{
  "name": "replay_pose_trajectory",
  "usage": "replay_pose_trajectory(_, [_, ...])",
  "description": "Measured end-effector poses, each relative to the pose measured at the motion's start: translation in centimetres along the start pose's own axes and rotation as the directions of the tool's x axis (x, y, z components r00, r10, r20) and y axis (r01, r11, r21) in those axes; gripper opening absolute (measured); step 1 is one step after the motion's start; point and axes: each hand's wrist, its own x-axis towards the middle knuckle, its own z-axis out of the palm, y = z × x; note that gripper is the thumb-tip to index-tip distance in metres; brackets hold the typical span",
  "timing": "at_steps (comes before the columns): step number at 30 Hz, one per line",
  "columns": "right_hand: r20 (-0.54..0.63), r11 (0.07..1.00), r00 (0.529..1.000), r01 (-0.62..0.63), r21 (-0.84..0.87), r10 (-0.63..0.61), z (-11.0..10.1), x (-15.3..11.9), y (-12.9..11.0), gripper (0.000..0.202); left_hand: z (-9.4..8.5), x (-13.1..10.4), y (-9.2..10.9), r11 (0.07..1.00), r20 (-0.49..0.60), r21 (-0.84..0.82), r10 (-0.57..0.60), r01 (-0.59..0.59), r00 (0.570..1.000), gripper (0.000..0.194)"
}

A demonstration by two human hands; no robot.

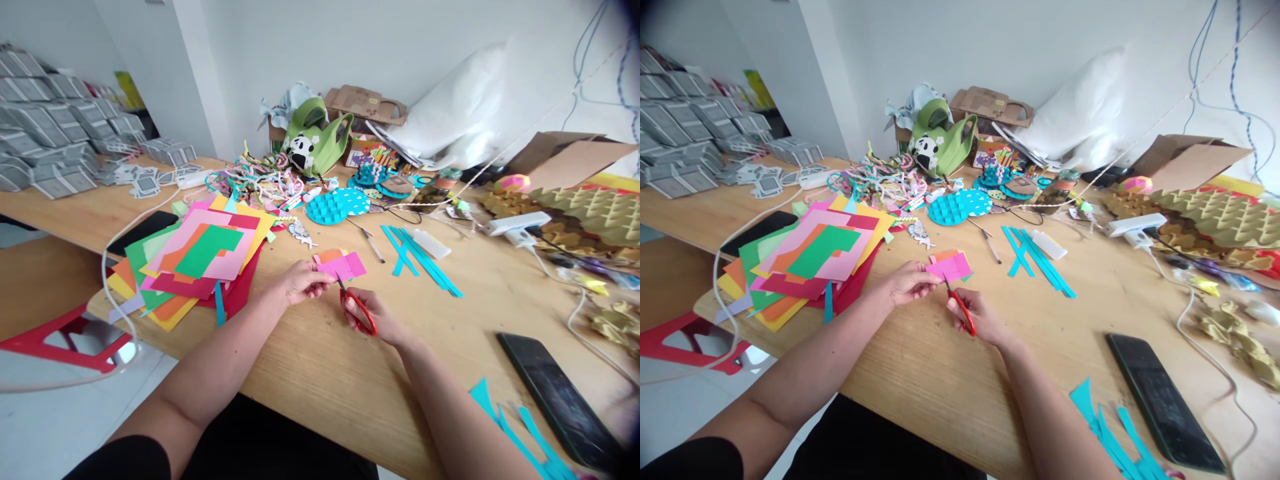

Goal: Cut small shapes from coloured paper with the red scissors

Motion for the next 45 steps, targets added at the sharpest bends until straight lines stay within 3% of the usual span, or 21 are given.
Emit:
replay_pose_trajectory(12, [0.009, 1.0, 1.0, -0.015, 0.018, 0.015, 0.23, -0.04, -0.02, 0.05, -0.06, -0.06, -0.05, 0.997, 0.002, 0.063, 0.037, -0.037, 0.999, 0.018])
replay_pose_trajectory(45, [0.028, 0.999, 1.0, -0.014, 0.033, 0.013, 0.11, -0.04, 0.28, 0.05, -0.01, -0.11, 0.08, 0.999, -0.007, 0.045, 0.02, -0.019, 1.0, 0.02])
